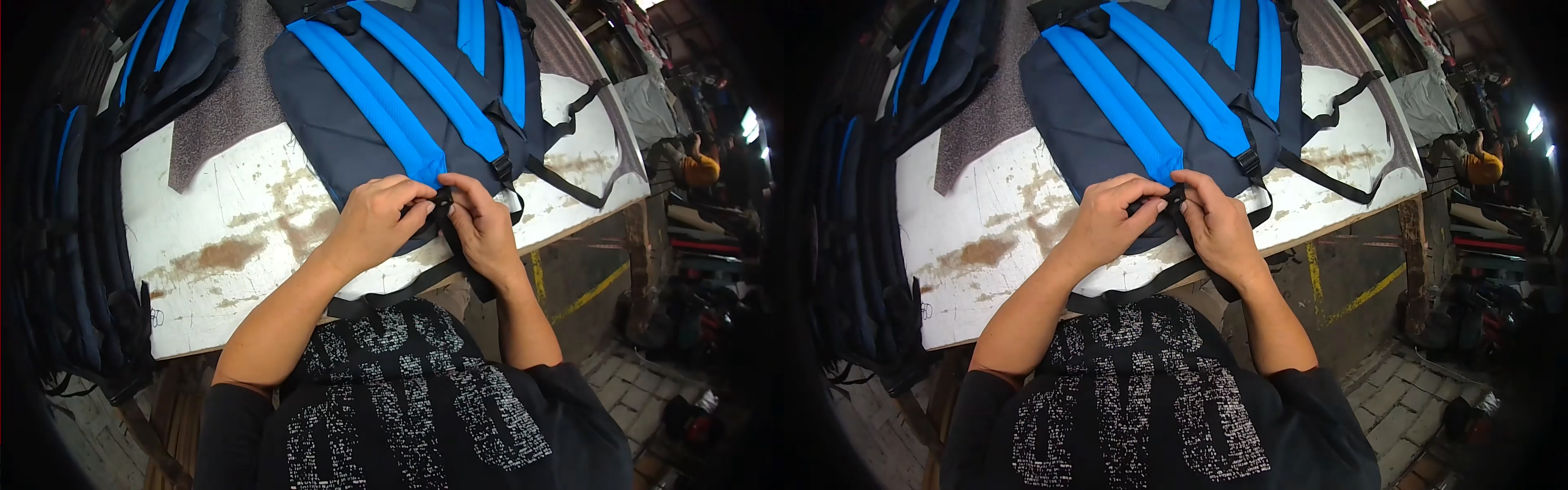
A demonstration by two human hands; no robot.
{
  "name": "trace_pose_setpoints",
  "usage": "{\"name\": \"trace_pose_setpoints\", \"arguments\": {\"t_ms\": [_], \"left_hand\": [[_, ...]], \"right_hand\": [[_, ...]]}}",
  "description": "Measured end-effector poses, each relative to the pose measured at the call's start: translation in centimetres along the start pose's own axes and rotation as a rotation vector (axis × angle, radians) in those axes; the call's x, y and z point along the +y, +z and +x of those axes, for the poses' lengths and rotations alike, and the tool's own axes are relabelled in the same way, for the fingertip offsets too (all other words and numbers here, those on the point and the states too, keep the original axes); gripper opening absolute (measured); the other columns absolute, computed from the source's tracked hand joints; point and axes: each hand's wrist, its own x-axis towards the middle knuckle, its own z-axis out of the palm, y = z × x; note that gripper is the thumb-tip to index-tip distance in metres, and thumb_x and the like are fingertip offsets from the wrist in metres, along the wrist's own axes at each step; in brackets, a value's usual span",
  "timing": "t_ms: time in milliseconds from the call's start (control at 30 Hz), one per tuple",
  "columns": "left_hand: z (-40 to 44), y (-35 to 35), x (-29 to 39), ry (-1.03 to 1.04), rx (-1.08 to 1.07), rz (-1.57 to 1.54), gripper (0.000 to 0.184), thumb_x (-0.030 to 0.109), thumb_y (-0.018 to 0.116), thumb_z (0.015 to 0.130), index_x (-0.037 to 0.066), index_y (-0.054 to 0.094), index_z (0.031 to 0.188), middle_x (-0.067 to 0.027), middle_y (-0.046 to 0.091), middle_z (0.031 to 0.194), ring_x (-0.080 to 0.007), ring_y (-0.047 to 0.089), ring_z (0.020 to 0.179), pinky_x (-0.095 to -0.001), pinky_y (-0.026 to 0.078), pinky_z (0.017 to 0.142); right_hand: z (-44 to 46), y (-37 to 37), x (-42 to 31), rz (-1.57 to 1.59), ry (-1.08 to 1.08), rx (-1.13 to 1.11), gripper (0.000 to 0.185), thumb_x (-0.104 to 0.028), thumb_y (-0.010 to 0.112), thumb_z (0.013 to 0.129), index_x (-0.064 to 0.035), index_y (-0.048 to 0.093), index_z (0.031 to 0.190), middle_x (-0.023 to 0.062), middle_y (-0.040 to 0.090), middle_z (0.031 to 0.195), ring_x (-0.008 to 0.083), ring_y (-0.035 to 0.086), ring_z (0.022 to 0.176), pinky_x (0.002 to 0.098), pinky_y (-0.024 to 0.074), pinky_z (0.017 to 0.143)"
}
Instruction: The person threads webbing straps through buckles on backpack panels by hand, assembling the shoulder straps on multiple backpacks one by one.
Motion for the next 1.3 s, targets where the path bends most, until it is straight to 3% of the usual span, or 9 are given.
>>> {"name": "trace_pose_setpoints", "arguments": {"t_ms": [300, 700, 900, 1000, 1200, 1300], "left_hand": [[0.1, -0.4, -0.6, 0.125, -0.064, 0.11, 0.011, 0.008, 0.071, 0.085, 0.002, 0.072, 0.095, -0.0133, 0.073, 0.089, -0.0304, 0.071, 0.082, -0.0396, 0.054, 0.08], [-0.1, -0.2, -0.7, 0.17, -0.059, 0.261, 0.008, 0.004, 0.069, 0.08, 0.003, 0.064, 0.086, -0.0101, 0.068, 0.081, -0.0293, 0.066, 0.074, -0.0394, 0.051, 0.079], [-0.3, 0.3, -0.8, 0.188, -0.024, 0.269, 0.013, 0.003, 0.069, 0.079, 0.003, 0.06, 0.089, -0.0097, 0.062, 0.081, -0.0298, 0.063, 0.072, -0.0398, 0.048, 0.078], [-0.2, 0.3, -0.8, 0.191, -0.008, 0.246, 0.013, 0.003, 0.069, 0.08, 0.003, 0.059, 0.09, -0.0099, 0.062, 0.082, -0.0302, 0.063, 0.072, -0.0401, 0.048, 0.078], [-0.1, 0.4, -0.8, 0.209, 0.005, 0.245, 0.013, 0.004, 0.069, 0.081, 0.003, 0.059, 0.089, -0.0094, 0.062, 0.08, -0.0296, 0.063, 0.074, -0.0399, 0.048, 0.081], [-0.1, 0.3, -0.7, 0.198, -0.011, 0.237, 0.014, 0.005, 0.07, 0.081, 0.004, 0.059, 0.089, -0.0091, 0.062, 0.08, -0.0293, 0.064, 0.076, -0.0402, 0.048, 0.083]], "right_hand": [[0.2, -0.8, -2.2, -0.224, 0.031, -0.117, 0.032, 0.003, 0.058, 0.092, -0.0026, 0.055, 0.124, 0.0155, 0.063, 0.08, 0.0342, 0.067, 0.076, 0.04, 0.0508, 0.068], [0.4, -0.7, -2.0, -0.244, 0.018, -0.15, 0.031, 0.003, 0.057, 0.092, -0.0023, 0.056, 0.123, 0.0168, 0.067, 0.085, 0.0368, 0.068, 0.08, 0.0429, 0.0513, 0.069], [0.6, -1.1, -2.5, -0.192, 0.083, -0.214, 0.038, -0.002, 0.063, 0.089, -0.0019, 0.057, 0.126, 0.016, 0.067, 0.084, 0.0315, 0.068, 0.071, 0.0381, 0.0514, 0.065], [0.8, -1.4, -3.3, -0.173, 0.07, -0.239, 0.043, -0.008, 0.069, 0.086, -0.0024, 0.058, 0.128, 0.0131, 0.067, 0.082, 0.023, 0.066, 0.065, 0.0338, 0.0504, 0.061], [0.8, -1.0, -1.7, -0.073, 0.139, -0.162, 0.041, -0.016, 0.075, 0.087, -0.0011, 0.062, 0.123, 0.0109, 0.066, 0.081, 0.0135, 0.064, 0.062, 0.0295, 0.0489, 0.058], [0.7, -1.0, -1.0, -0.056, 0.133, -0.131, 0.042, -0.017, 0.078, 0.086, -0.0007, 0.063, 0.121, 0.0113, 0.067, 0.083, 0.0129, 0.065, 0.063, 0.0285, 0.0494, 0.058]]}}
